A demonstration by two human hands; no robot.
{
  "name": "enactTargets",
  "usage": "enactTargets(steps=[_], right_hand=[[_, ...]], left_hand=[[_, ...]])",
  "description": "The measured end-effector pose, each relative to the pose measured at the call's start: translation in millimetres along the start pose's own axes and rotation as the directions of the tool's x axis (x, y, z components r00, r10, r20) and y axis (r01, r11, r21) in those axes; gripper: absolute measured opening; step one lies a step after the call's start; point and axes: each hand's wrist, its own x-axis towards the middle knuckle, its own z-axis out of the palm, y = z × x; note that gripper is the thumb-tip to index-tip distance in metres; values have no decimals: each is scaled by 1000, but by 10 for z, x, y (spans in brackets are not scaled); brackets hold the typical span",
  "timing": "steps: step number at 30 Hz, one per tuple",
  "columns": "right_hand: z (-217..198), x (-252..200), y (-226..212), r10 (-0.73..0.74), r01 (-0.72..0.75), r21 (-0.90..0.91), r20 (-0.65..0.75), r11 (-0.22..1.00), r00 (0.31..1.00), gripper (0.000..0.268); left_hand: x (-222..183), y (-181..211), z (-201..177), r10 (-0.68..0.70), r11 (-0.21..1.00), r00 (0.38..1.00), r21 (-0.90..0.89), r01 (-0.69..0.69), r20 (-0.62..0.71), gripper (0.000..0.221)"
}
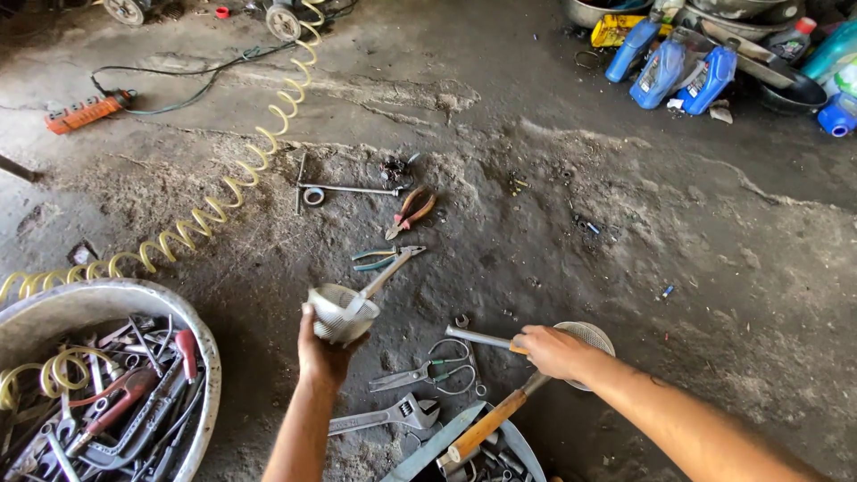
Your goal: Dismantling and repairing a small mechanical component using pliers and other hand tools.
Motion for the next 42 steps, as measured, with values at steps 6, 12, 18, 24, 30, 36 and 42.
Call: enactTargets(steps=[6, 12, 18, 24, 30, 36, 42], right_hand=[[-20, 63, -119, -167, 156, 102, 110, 982, 980, 49], [401, 218, 128, -10, 13, -100, 26, 995, 1000, 27], [664, 281, 217, 231, -219, 160, -59, 962, 971, 55], [656, 419, 347, 142, -144, -32, -65, 989, 988, 22], [-131, 94, 249, 87, -59, 349, -65, 935, 994, 32], [-639, -474, -216, -106, -32, 869, 97, 494, 990, 60], [-593, -685, -707, -70, -123, 907, 165, 402, 984, 76]], left_hand=[[-63, -122, -289, -65, 938, 992, 333, 98, -109, 66], [-913, -473, -112, 362, 742, 904, 658, -130, -229, 44], [-1572, -1054, 577, -250, 58, 911, 944, -324, 328, 20], [-1578, -1630, 586, -429, -428, 844, 750, -504, 322, 66], [-1397, -1971, 273, -434, -528, 868, 712, -462, 242, 73], [-1423, -1434, 493, 134, -322, 721, 718, -617, 680, 65], [-1872, -555, 1103, 139, 615, 882, 660, -433, 449, 35]])
